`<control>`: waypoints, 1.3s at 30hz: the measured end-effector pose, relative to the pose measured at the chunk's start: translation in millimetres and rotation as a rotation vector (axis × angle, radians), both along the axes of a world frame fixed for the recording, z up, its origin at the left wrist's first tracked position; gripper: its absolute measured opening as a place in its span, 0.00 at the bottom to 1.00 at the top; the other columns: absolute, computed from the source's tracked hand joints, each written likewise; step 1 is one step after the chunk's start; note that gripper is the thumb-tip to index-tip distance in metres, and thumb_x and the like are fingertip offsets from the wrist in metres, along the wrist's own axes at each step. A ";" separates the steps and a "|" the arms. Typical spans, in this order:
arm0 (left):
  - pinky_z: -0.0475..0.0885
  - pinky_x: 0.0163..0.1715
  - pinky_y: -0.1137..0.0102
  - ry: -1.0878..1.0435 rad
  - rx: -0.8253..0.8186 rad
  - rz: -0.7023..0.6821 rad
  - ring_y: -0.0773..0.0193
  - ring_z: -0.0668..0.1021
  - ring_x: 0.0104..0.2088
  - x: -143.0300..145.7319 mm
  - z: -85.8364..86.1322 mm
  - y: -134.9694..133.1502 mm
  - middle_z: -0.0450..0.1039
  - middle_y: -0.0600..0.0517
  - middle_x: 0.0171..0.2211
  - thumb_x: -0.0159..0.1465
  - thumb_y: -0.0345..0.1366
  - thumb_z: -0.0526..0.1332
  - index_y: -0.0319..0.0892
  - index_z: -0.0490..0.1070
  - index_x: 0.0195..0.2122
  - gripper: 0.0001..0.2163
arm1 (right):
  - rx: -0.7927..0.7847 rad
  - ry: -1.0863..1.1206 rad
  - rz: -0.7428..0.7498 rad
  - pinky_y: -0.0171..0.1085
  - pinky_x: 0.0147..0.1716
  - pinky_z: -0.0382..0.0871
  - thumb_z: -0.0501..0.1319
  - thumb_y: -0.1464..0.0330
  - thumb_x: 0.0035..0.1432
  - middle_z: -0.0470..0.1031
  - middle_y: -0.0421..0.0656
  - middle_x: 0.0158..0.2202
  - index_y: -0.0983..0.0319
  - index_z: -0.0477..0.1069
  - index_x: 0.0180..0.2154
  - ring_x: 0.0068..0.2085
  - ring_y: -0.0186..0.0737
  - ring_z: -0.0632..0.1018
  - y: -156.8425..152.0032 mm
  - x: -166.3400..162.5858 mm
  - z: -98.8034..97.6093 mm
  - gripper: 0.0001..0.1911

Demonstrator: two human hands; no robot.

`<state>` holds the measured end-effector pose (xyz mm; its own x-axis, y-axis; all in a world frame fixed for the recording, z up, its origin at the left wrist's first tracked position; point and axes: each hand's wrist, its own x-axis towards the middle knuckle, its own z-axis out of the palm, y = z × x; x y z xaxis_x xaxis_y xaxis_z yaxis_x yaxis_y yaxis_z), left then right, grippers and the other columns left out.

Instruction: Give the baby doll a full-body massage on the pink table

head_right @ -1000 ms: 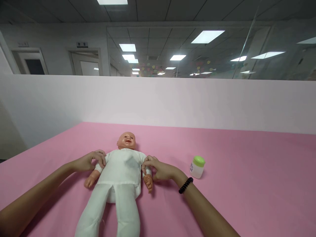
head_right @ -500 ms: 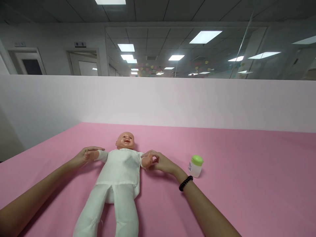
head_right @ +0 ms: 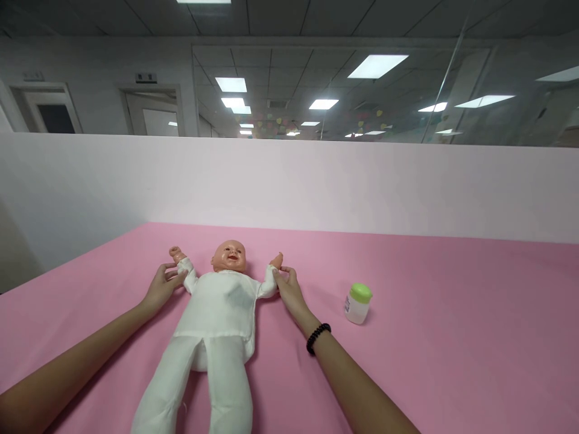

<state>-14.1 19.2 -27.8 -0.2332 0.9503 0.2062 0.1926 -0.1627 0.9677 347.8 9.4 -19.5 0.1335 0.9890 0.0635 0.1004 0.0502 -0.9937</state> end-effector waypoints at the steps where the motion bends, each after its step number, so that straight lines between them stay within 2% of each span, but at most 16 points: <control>1: 0.79 0.44 0.60 0.038 0.003 0.004 0.53 0.80 0.47 0.8 -1.2 2.1 0.74 0.41 0.50 0.57 0.54 0.66 0.43 0.63 0.51 0.28 | -0.005 -0.008 -0.020 0.40 0.35 0.72 0.59 0.48 0.58 0.77 0.45 0.36 0.59 0.58 0.54 0.34 0.45 0.78 1.9 -0.4 -2.4 0.31; 3: 0.78 0.43 0.61 0.098 -0.006 0.006 0.52 0.80 0.46 3.5 -1.7 5.1 0.74 0.41 0.50 0.57 0.54 0.65 0.42 0.67 0.50 0.26 | -0.009 -0.026 -0.043 0.41 0.35 0.72 0.60 0.49 0.58 0.77 0.45 0.36 0.59 0.56 0.55 0.35 0.46 0.78 4.5 -0.7 -5.4 0.31; 6: 0.77 0.41 0.61 0.168 -0.039 0.021 0.51 0.81 0.43 8.6 1.6 5.9 0.76 0.41 0.49 0.58 0.53 0.63 0.40 0.69 0.53 0.28 | 0.007 -0.055 -0.043 0.41 0.38 0.72 0.60 0.49 0.58 0.78 0.45 0.42 0.56 0.57 0.55 0.39 0.46 0.79 6.1 -0.9 -6.8 0.30; 8: 0.76 0.40 0.62 0.218 -0.059 0.014 0.52 0.81 0.41 11.4 4.9 4.8 0.79 0.43 0.46 0.59 0.52 0.61 0.40 0.71 0.54 0.27 | 0.015 -0.071 -0.029 0.40 0.39 0.71 0.60 0.50 0.58 0.78 0.44 0.44 0.55 0.59 0.55 0.41 0.46 0.79 6.9 -1.0 -7.4 0.28; 13: 0.73 0.41 0.62 0.339 -0.100 -0.005 0.50 0.81 0.39 13.6 9.4 6.4 0.81 0.48 0.35 0.59 0.50 0.59 0.42 0.78 0.45 0.20 | 0.021 -0.102 0.020 0.42 0.43 0.71 0.59 0.50 0.58 0.79 0.44 0.43 0.56 0.64 0.54 0.43 0.46 0.79 10.4 -0.1 -9.2 0.27; 15: 0.73 0.40 0.62 0.354 -0.112 0.016 0.50 0.81 0.40 13.4 8.3 9.3 0.81 0.46 0.37 0.59 0.51 0.60 0.40 0.77 0.47 0.22 | 0.028 -0.119 0.025 0.43 0.46 0.70 0.60 0.50 0.58 0.79 0.45 0.45 0.56 0.67 0.54 0.45 0.46 0.79 11.4 0.8 -9.6 0.26; 18: 0.74 0.37 0.64 0.346 -0.111 0.065 0.51 0.81 0.40 13.1 5.0 12.3 0.79 0.42 0.45 0.59 0.51 0.61 0.40 0.64 0.61 0.32 | 0.036 -0.134 0.033 0.44 0.49 0.70 0.60 0.51 0.58 0.78 0.45 0.48 0.57 0.68 0.54 0.47 0.47 0.78 12.2 2.2 -10.4 0.26; 20: 0.74 0.35 0.65 0.341 -0.105 0.061 0.54 0.82 0.38 13.1 2.9 12.4 0.78 0.42 0.46 0.59 0.51 0.60 0.42 0.58 0.65 0.34 | 0.044 -0.136 0.041 0.44 0.50 0.70 0.60 0.51 0.58 0.77 0.45 0.49 0.56 0.68 0.54 0.49 0.47 0.78 13.2 2.8 -11.5 0.26; 24: 0.73 0.36 0.65 0.345 -0.108 0.024 0.56 0.81 0.35 13.3 0.6 11.6 0.78 0.45 0.45 0.61 0.51 0.58 0.45 0.63 0.63 0.30 | 0.062 -0.144 0.050 0.44 0.51 0.70 0.60 0.51 0.58 0.76 0.44 0.52 0.56 0.69 0.54 0.51 0.47 0.77 15.9 3.3 -13.7 0.26; 29: 0.72 0.39 0.66 0.356 -0.117 -0.009 0.55 0.81 0.39 10.4 -0.5 16.6 0.79 0.46 0.45 0.60 0.50 0.58 0.43 0.66 0.62 0.30 | 0.068 -0.150 0.063 0.44 0.53 0.69 0.59 0.51 0.58 0.76 0.44 0.53 0.56 0.70 0.54 0.53 0.47 0.77 17.1 3.0 -13.4 0.26; 35: 0.68 0.30 0.69 0.347 -0.125 -0.126 0.58 0.78 0.29 3.3 -2.5 25.6 0.79 0.52 0.30 0.60 0.48 0.59 0.43 0.71 0.59 0.27 | 0.057 -0.132 0.061 0.45 0.54 0.68 0.60 0.51 0.58 0.75 0.45 0.53 0.56 0.70 0.55 0.53 0.48 0.76 16.5 2.8 -13.0 0.27; 39: 0.72 0.33 0.67 0.285 -0.113 -0.146 0.57 0.79 0.34 2.6 -5.6 25.5 0.80 0.48 0.37 0.60 0.49 0.60 0.41 0.69 0.60 0.29 | 0.058 -0.090 0.063 0.43 0.52 0.70 0.61 0.52 0.57 0.76 0.44 0.53 0.56 0.70 0.54 0.52 0.46 0.77 14.4 2.4 -10.7 0.26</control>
